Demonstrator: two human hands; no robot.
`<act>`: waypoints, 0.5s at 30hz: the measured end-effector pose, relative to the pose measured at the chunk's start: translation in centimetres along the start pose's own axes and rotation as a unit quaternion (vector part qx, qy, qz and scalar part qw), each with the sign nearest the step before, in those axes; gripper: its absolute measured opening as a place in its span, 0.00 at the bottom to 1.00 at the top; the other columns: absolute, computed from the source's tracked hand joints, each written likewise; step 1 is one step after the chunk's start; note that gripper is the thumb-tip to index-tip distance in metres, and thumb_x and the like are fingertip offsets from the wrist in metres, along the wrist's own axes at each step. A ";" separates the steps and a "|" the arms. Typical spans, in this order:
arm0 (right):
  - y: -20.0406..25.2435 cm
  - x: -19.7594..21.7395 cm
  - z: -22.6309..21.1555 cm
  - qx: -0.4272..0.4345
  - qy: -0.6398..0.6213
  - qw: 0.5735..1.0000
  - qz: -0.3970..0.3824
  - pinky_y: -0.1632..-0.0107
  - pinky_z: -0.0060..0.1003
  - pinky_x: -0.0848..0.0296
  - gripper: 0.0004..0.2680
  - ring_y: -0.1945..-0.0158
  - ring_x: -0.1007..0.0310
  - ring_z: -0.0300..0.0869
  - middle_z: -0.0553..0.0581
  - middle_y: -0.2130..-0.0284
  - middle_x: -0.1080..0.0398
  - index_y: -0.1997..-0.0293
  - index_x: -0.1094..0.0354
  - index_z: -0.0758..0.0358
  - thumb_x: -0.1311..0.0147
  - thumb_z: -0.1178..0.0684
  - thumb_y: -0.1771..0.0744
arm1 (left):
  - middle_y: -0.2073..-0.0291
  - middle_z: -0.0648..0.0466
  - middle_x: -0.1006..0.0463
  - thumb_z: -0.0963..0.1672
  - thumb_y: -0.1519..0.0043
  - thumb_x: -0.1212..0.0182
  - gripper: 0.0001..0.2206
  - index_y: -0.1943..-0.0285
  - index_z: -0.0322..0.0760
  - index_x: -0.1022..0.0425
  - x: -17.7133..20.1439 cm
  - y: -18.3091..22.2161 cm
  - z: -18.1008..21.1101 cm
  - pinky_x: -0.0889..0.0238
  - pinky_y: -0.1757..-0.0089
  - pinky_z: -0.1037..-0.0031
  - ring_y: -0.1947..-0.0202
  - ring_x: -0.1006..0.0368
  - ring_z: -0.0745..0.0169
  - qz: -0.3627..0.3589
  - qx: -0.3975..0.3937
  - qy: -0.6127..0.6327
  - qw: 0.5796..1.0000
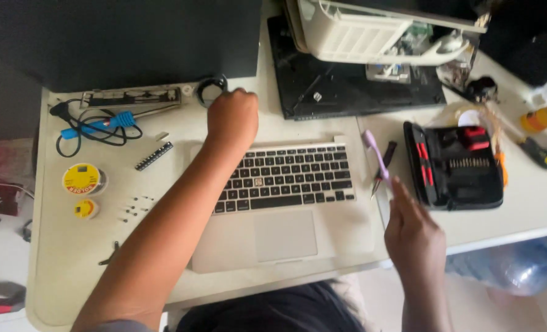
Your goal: Repairing a laptop keyboard by cleaning it with a toothbrush and reattaching key components.
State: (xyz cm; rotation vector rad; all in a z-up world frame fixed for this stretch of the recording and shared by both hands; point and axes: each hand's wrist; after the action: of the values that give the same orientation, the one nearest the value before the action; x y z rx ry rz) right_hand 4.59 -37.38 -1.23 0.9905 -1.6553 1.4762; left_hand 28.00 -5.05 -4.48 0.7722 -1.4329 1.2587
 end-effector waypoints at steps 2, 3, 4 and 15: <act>0.6 -0.2 -0.1 -0.006 -0.016 0.999 -0.034 0.71 0.46 0.26 0.16 0.67 0.22 0.47 0.52 0.53 0.20 0.32 0.29 0.49 0.46 0.55 0.30 | 0.77 0.47 0.24 0.32 0.47 0.44 0.10 0.73 0.36 0.21 -0.1 -0.2 0.3 0.29 0.76 0.59 0.76 0.25 0.46 -0.033 0.023 -0.011 0.999; 0.9 -0.4 -0.2 -0.002 0.005 1.000 -0.027 0.74 0.45 0.28 0.16 0.72 0.25 0.46 0.50 0.58 0.21 0.32 0.29 0.49 0.46 0.55 0.30 | 0.77 0.48 0.24 0.32 0.50 0.44 0.11 0.74 0.36 0.21 -0.6 -0.2 0.3 0.30 0.77 0.59 0.76 0.25 0.46 -0.040 0.033 -0.010 0.999; 1.2 -0.7 -0.3 0.003 0.027 0.999 -0.021 0.77 0.43 0.31 0.15 0.76 0.28 0.46 0.49 0.62 0.22 0.33 0.28 0.50 0.46 0.55 0.30 | 0.77 0.48 0.24 0.31 0.52 0.44 0.11 0.74 0.37 0.21 -1.2 -0.2 0.2 0.31 0.78 0.59 0.76 0.24 0.45 -0.047 0.044 -0.008 0.998; -1.2 -0.3 -3.9 0.021 0.022 0.996 -0.080 0.78 0.48 0.26 0.17 0.75 0.24 0.52 0.56 0.61 0.24 0.32 0.34 0.54 0.49 0.48 0.31 | 0.67 0.47 0.17 0.33 0.43 0.42 0.10 0.60 0.36 0.18 6.5 3.8 1.7 0.27 0.67 0.61 0.69 0.21 0.47 -0.007 0.024 0.222 0.975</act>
State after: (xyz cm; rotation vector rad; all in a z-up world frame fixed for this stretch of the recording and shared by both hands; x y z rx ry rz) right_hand 5.84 -33.51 -0.52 1.0790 -1.4831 1.4212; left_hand 22.30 -4.76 0.76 0.4878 -1.0354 1.3570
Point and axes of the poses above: each hand's wrist, its own y-axis away from the middle knuckle, its own x-axis out of the back of the hand, z = x × y
